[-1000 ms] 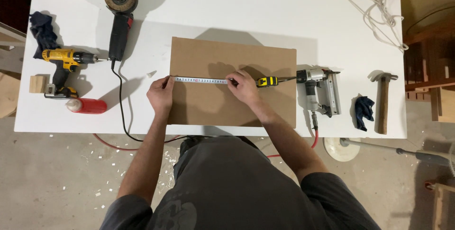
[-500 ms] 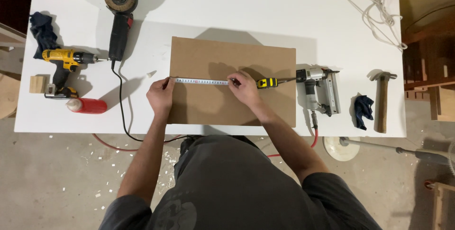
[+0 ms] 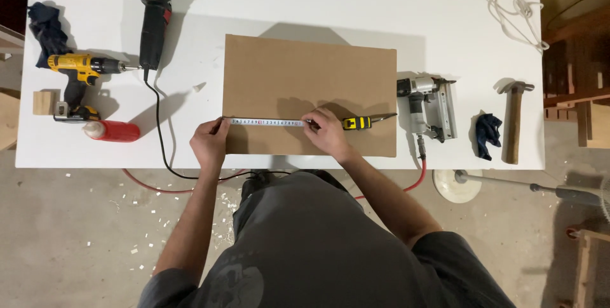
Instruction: Assembling a wooden shelf unit by gluing and nailing panels, then measuring and storing the finished product.
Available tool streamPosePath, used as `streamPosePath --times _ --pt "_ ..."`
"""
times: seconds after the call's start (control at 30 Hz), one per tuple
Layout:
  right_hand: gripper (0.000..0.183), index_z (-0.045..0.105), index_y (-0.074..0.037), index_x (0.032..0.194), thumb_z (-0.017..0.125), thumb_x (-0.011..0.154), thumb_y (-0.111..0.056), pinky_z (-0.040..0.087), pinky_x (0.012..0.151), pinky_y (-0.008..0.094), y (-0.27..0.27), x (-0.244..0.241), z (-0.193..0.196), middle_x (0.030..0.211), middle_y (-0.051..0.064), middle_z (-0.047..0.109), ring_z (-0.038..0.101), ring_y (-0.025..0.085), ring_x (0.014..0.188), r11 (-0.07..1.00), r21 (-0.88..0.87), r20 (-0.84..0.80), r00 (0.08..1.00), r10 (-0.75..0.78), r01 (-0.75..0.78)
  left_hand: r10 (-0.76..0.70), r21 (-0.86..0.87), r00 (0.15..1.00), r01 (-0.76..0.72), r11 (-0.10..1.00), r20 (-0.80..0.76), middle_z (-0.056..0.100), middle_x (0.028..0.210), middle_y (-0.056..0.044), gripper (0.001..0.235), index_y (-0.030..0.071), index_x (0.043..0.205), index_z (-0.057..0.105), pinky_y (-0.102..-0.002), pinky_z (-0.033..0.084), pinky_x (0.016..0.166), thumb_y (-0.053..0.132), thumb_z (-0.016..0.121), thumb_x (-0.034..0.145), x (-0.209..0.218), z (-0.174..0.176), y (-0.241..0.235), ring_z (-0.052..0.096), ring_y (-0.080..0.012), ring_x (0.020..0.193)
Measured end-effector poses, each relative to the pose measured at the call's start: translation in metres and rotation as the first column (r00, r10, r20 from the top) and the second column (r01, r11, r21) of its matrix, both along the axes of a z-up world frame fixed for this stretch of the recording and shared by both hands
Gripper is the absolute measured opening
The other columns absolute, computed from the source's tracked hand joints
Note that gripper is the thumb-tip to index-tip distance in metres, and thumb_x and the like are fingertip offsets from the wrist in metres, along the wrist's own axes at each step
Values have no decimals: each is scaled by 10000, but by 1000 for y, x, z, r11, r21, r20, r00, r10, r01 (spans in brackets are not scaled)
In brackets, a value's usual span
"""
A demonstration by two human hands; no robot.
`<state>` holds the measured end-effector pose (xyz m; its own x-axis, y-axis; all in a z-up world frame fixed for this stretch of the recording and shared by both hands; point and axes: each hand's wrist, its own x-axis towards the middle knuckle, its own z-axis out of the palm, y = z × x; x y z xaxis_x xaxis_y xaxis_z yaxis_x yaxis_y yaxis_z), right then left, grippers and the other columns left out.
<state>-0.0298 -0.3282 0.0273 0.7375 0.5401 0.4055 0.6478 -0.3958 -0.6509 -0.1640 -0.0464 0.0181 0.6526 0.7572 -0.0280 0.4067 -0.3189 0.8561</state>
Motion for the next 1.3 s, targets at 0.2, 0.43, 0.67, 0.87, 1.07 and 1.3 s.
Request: streamPosePath --times 0.2,0.43,0.67,0.87,1.07,1.3 --pt "144 739 -156 956 748 831 -85 582 745 365 -3 -13 -2 811 41 678 699 262 800 1000 -28 70 998 -8 10 17 8 1000 -17 1000 -8 738 903 -163 249 30 1000 807 -397 598 712 235 882 880 -12 -6 -3 734 -342 877" --pt "143 743 -150 960 756 832 -86 577 727 365 -3 -18 -2 806 40 679 699 264 788 999 -35 110 994 0 4 25 -6 1000 -25 1000 -2 737 900 -163 225 35 996 803 -393 601 693 219 877 890 -21 5 -11 735 -336 869" --pt "139 734 -152 946 744 831 -75 563 724 336 -3 -22 5 785 24 664 686 240 760 999 -42 142 990 18 -12 16 -1 1000 -16 1000 3 735 919 -165 239 12 1015 798 -391 617 720 211 875 908 -25 3 -10 735 -346 885" --pt "175 725 -162 948 754 805 -65 556 726 341 -4 -20 -2 796 11 661 691 232 776 999 -46 171 985 16 -8 10 10 1000 -10 1000 18 725 923 -185 274 -10 1004 787 -408 610 714 203 906 882 -24 -5 -8 732 -368 902" --pt "148 726 -170 933 750 811 -89 555 730 339 -4 -22 -4 781 6 650 682 228 761 998 -66 188 982 18 -5 13 -5 1000 -13 1000 9 724 938 -182 284 -11 1006 789 -406 615 738 209 911 874 -26 5 -11 730 -364 909" --pt "133 724 -170 913 743 810 -88 557 716 351 -3 -20 0 763 13 640 679 237 742 997 -72 170 985 11 1 12 -30 1000 -12 999 -2 720 953 -189 297 -6 1021 787 -415 617 748 229 902 882 -24 11 -13 726 -373 923"
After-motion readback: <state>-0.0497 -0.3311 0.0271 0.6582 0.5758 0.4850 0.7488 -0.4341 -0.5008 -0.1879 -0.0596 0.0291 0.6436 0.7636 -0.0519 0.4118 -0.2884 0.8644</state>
